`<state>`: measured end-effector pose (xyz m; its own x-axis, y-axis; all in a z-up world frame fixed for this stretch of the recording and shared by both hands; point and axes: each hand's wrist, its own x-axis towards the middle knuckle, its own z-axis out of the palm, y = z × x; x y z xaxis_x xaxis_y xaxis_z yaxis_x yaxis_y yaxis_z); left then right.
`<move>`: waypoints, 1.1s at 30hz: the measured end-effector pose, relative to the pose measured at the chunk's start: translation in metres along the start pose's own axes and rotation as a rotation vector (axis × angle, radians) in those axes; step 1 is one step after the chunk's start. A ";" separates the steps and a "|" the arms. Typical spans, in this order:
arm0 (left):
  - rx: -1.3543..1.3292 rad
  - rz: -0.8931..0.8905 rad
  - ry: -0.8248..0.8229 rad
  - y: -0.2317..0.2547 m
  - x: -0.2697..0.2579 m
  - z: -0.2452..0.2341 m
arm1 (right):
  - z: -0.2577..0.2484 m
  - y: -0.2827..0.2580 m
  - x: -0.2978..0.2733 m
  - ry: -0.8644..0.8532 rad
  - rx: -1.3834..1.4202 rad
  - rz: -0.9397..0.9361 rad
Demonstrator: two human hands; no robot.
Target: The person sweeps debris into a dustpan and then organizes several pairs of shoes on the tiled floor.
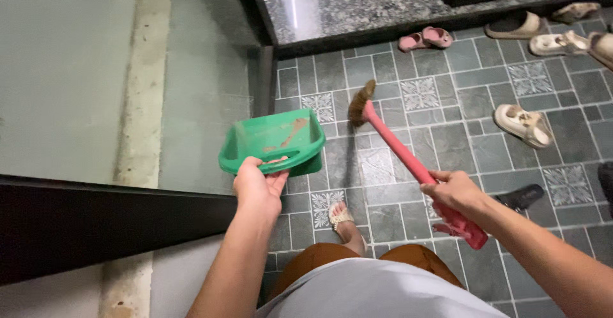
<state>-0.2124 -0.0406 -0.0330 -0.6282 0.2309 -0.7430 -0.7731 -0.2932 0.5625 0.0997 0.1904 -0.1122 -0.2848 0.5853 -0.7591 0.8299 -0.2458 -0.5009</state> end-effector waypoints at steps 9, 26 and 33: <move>0.022 0.027 -0.015 -0.027 -0.047 -0.030 | 0.053 0.016 -0.103 -0.169 -0.066 -0.065; 0.092 -0.001 0.001 -0.052 -0.129 -0.116 | 0.043 0.185 -0.084 -0.039 -0.095 0.023; 0.141 -0.056 -0.062 -0.046 -0.118 -0.114 | 0.032 0.181 -0.171 0.063 -0.066 0.108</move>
<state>-0.0926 -0.1606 -0.0124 -0.5848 0.3011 -0.7532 -0.8088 -0.1460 0.5697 0.2828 0.0217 -0.0864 -0.1636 0.6060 -0.7784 0.8842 -0.2600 -0.3882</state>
